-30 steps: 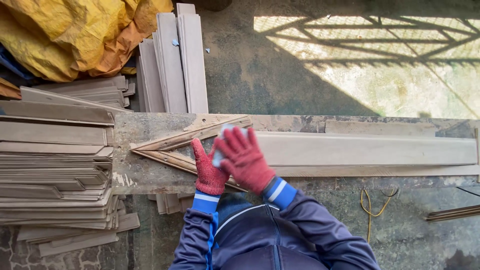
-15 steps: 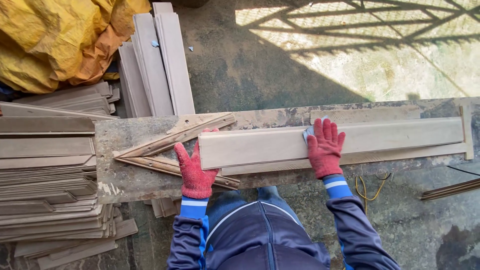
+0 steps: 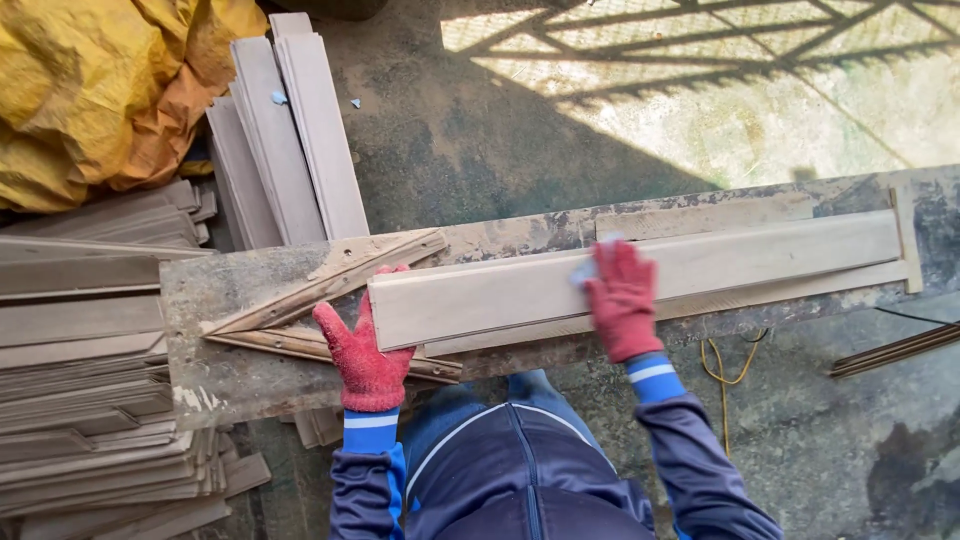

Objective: The person is sanding a long piece of wood using sandpaper and then an electric power sander.

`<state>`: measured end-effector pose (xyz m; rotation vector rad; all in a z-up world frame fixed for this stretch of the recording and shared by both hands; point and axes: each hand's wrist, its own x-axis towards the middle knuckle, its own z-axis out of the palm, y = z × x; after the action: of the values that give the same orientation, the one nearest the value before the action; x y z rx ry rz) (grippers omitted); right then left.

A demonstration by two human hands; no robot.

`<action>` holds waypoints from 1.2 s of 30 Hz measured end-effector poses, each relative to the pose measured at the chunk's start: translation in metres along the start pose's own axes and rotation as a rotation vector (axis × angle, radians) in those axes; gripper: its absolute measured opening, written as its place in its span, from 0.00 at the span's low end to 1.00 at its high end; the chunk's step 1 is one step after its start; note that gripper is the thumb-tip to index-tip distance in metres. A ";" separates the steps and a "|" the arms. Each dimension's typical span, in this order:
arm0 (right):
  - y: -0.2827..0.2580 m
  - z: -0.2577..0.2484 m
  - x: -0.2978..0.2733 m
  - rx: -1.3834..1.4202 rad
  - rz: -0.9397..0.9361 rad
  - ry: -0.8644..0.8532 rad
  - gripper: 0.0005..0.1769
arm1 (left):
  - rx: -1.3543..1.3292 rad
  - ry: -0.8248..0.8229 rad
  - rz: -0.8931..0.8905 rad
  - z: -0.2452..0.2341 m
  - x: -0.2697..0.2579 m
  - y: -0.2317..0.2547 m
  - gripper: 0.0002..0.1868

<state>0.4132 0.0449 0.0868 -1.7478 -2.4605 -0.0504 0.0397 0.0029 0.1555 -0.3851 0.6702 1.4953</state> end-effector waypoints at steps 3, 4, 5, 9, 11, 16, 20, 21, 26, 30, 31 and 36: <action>0.037 0.002 -0.019 0.068 0.411 -0.134 0.44 | -0.021 -0.015 -0.024 -0.010 0.002 -0.001 0.51; 0.024 0.005 -0.013 0.022 0.405 -0.169 0.43 | -0.020 -0.018 -0.022 -0.005 -0.001 -0.001 0.51; 0.010 0.007 -0.007 -0.025 0.399 -0.203 0.43 | -0.020 -0.021 -0.021 -0.001 -0.004 0.000 0.51; -0.140 -0.014 0.037 0.064 -0.142 -0.019 0.39 | -0.048 -0.057 -0.030 -0.011 0.002 0.000 0.51; -0.218 -0.036 0.055 0.291 -0.486 0.005 0.41 | -0.086 -0.168 -0.049 -0.020 0.004 -0.003 0.56; -0.216 -0.038 0.070 0.205 -0.593 0.028 0.38 | -0.125 -0.176 -0.089 -0.010 -0.003 0.007 0.55; -0.162 -0.042 0.074 0.120 -0.344 -0.086 0.36 | -0.108 -0.086 -0.084 -0.002 -0.012 0.005 0.52; -0.172 -0.041 0.071 0.122 -0.349 -0.086 0.36 | -0.110 -0.085 -0.079 -0.005 -0.012 0.003 0.52; -0.254 -0.052 0.074 0.221 -0.489 0.011 0.38 | 0.046 -0.058 -0.031 -0.025 -0.008 -0.004 0.48; -0.236 -0.043 0.076 0.238 -0.515 0.036 0.36 | 0.083 -0.009 -0.011 -0.020 -0.008 0.001 0.50; -0.219 -0.039 0.070 0.255 -0.476 0.025 0.37 | 0.063 -0.018 -0.002 -0.012 -0.010 0.001 0.50; -0.059 -0.013 0.015 0.200 -0.229 -0.036 0.36 | 0.111 0.003 0.008 -0.022 -0.001 -0.006 0.48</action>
<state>0.3536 0.0375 0.1044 -1.3956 -2.5769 0.2012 0.0421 -0.0122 0.1378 -0.2999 0.7547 1.4578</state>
